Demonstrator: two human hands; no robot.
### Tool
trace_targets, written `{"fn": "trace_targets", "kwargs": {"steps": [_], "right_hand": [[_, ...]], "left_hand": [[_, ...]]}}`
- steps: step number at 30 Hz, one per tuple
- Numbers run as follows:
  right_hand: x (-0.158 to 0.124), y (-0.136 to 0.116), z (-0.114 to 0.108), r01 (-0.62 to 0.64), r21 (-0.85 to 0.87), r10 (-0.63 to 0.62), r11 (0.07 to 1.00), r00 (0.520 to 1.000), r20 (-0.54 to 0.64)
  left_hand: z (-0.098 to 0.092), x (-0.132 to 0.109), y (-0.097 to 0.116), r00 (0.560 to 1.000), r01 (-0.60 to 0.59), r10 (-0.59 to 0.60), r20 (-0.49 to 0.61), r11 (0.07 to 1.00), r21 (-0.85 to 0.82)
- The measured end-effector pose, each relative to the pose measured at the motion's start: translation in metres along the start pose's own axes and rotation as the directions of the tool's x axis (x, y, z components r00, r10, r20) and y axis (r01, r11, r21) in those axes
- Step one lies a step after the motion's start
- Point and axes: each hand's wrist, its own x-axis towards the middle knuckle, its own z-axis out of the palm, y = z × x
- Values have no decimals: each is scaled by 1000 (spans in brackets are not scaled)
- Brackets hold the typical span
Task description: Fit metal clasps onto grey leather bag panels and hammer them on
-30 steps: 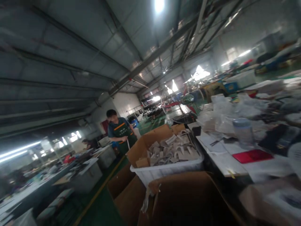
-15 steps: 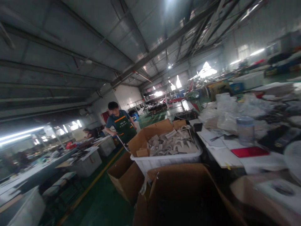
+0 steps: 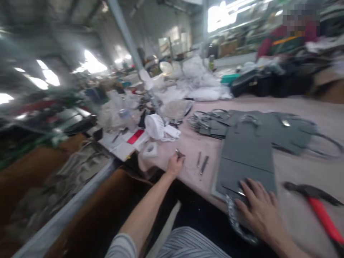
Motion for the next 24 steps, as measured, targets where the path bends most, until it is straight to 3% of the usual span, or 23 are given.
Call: {"fn": "trace_targets", "kwargs": {"steps": [1,3,8,15,20,24], "right_hand": [[-8,4,-4,-49,-27,50,998,998,27],[-13,2,-7,-104,-40,107,994,991,77],[-5,-16,-13,-155,-41,158,987,982,104],[-5,-19,-19,-186,-35,189,982,973,134],[-4,-20,-20,-201,-35,204,979,966,161],[-4,-21,-22,-204,-26,206,979,963,176]], "left_hand": [[18,2,4,999,-16,18,48,999,-44],[38,2,7,994,-45,57,88,990,-133],[52,-9,13,990,-120,134,42,961,-248],[73,-13,8,996,-43,23,-89,973,-229],[71,-9,-11,996,-43,66,57,942,-333],[61,1,-22,970,-41,131,204,918,-395]]}}
